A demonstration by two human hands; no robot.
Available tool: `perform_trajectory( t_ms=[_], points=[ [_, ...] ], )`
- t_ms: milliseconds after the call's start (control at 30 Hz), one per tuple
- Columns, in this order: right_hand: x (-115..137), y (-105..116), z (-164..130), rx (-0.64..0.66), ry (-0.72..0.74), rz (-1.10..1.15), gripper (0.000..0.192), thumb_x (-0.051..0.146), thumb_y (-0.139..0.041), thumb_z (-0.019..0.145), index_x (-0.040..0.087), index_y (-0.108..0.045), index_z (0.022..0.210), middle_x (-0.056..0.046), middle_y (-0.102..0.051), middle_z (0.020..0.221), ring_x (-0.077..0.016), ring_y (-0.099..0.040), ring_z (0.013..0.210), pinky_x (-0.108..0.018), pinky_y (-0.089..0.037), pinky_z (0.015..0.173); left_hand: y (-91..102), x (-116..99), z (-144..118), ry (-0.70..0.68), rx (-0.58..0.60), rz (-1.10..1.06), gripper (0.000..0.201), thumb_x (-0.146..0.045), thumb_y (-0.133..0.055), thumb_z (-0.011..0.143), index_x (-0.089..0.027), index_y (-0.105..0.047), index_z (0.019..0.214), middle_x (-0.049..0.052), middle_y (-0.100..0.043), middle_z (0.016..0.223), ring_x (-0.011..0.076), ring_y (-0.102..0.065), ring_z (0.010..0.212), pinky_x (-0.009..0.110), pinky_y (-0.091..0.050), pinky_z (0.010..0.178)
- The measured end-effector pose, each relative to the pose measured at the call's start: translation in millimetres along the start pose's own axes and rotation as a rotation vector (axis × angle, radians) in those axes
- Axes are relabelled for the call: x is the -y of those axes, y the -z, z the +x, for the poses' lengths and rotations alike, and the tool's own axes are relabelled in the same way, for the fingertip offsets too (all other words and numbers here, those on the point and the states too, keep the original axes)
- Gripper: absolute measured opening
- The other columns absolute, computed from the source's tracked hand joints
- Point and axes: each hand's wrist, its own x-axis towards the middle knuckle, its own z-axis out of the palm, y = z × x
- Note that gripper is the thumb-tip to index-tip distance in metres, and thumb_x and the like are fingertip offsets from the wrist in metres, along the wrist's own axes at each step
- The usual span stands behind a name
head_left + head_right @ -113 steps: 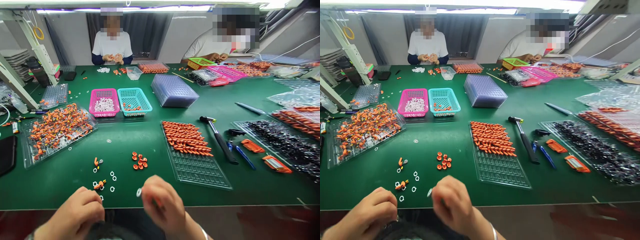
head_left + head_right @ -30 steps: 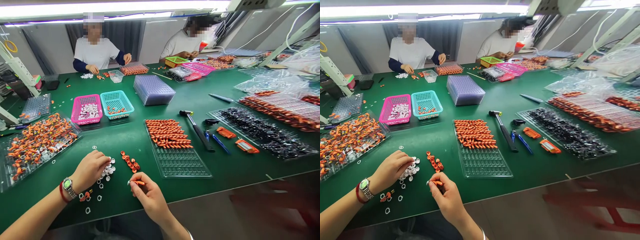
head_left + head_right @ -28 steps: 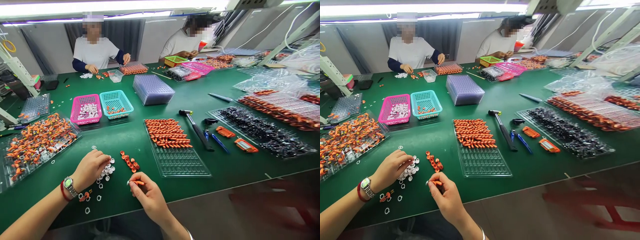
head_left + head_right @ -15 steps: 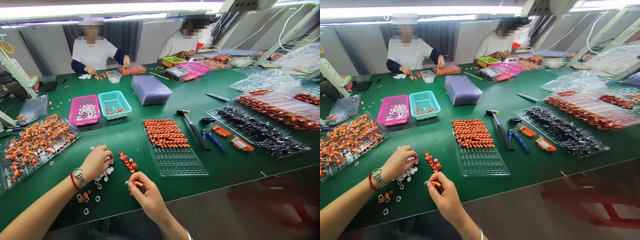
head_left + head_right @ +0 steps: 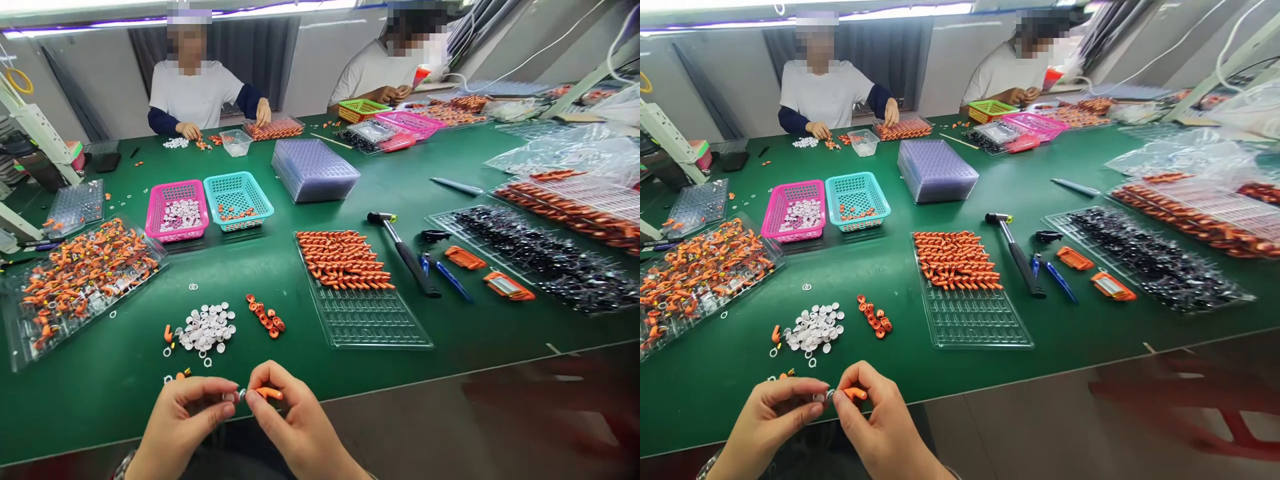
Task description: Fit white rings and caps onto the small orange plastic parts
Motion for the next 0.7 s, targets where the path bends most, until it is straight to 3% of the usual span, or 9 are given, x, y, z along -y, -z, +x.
perform_trajectory(
  t_ms=[167, 333, 700],
  points=[
    [2, -10, -3, 0.017, 0.036, -0.075, 0.018, 0.030, -0.048, 0.089, 0.020, -0.049, 0.075, -0.001, -0.052, 0.074, -0.0161, -0.048, 0.068, -0.028, -0.039, 0.062, -1.9, 9, -8, -0.160, -0.136, 0.137, 0.013, -0.027, -0.085, 0.067, -0.025, -0.082, 0.080, 0.003, -0.080, 0.069, 0.0188, -0.073, 0.060, 0.021, -0.058, 0.055],
    [3, -14, -2, 0.015, 0.054, -0.108, 0.014, 0.026, -0.049, 0.086, 0.021, -0.049, 0.073, -0.003, -0.054, 0.076, -0.0169, -0.051, 0.069, -0.028, -0.040, 0.062, -3.2, 9, -10, -0.308, -0.176, 0.222, 0.009, -0.027, -0.084, 0.071, -0.025, -0.079, 0.079, 0.000, -0.077, 0.067, 0.0161, -0.070, 0.060, 0.021, -0.057, 0.058],
    [2, -17, -3, 0.002, 0.092, -0.138, 0.013, 0.020, -0.051, 0.085, 0.021, -0.048, 0.072, -0.001, -0.054, 0.074, -0.0159, -0.050, 0.066, -0.027, -0.039, 0.060, -6.3, 2, -10, -0.348, -0.174, 0.274, 0.006, -0.028, -0.080, 0.076, -0.024, -0.077, 0.079, 0.000, -0.076, 0.067, 0.0168, -0.070, 0.057, 0.023, -0.057, 0.056]
  ],
)
